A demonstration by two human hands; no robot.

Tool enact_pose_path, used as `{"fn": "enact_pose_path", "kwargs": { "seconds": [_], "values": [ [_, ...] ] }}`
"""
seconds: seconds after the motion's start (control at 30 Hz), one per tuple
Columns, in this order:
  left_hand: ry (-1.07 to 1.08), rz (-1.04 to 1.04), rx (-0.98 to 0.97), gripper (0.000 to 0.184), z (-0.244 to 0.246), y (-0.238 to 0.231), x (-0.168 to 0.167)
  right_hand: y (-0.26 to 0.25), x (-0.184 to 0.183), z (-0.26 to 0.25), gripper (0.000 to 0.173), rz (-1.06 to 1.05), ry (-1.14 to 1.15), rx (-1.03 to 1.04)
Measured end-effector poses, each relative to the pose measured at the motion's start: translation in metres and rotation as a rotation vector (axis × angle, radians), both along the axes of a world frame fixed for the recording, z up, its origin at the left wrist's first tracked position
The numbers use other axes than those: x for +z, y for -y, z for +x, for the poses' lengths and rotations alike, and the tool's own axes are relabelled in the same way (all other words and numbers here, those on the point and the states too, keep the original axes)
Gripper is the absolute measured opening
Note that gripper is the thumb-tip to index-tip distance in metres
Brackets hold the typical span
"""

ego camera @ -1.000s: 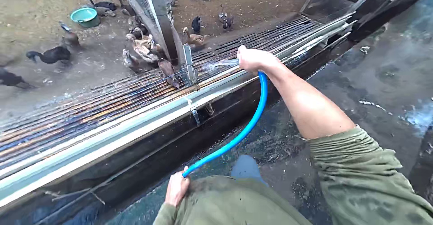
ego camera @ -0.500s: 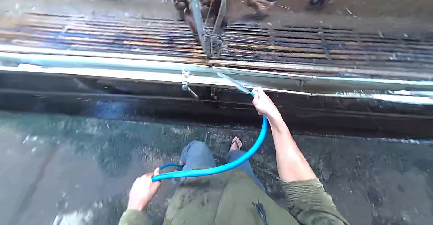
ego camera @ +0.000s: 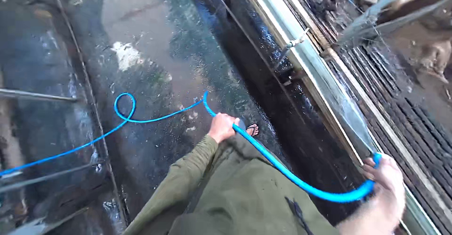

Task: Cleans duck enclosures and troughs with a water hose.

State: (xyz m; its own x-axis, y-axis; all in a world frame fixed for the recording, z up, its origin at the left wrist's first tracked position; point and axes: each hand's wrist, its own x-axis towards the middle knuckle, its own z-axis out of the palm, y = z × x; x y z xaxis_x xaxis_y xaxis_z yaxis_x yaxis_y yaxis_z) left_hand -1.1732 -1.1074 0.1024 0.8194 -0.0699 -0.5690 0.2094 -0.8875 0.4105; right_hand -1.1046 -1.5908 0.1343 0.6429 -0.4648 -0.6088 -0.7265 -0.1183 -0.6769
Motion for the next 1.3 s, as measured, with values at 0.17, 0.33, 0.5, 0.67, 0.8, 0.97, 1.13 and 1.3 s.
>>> {"fn": "enact_pose_path", "kwargs": {
  "seconds": [0.17, 0.33, 0.5, 0.67, 0.8, 0.97, 1.13, 1.3],
  "values": [
    [0.038, -0.177, -0.032, 0.057, -0.072, 0.023, -0.016, -0.001, 0.021, -0.049, 0.025, 0.057, 0.007, 0.146],
    [0.039, -0.220, -0.026, 0.056, -0.147, 0.017, -0.021, -0.017, 0.024, -0.120, 0.023, -0.051, -0.002, 0.113],
    [0.057, -0.172, 0.029, 0.055, -0.228, 0.002, -0.014, -0.016, 0.027, -0.196, 0.024, -0.065, -0.003, 0.043],
    [0.263, -0.121, 0.051, 0.054, -0.303, 0.003, -0.006, -0.046, 0.047, -0.239, 0.023, 0.070, -0.016, 0.132],
    [0.385, -0.077, 0.029, 0.056, -0.334, 0.004, -0.007, -0.026, 0.041, -0.273, 0.031, 0.037, 0.013, -0.023],
    [0.372, -0.013, -0.036, 0.057, -0.348, 0.031, 0.007, 0.024, 0.031, -0.332, 0.032, 0.014, 0.044, -0.226],
    [0.373, 0.046, -0.166, 0.057, -0.351, 0.089, 0.019, 0.092, 0.033, -0.403, 0.029, 0.006, 0.113, -0.375],
    [0.425, 0.029, -0.226, 0.056, -0.386, 0.160, 0.024, 0.148, 0.043, -0.457, 0.030, 0.064, 0.105, -0.265]
  ]
}}
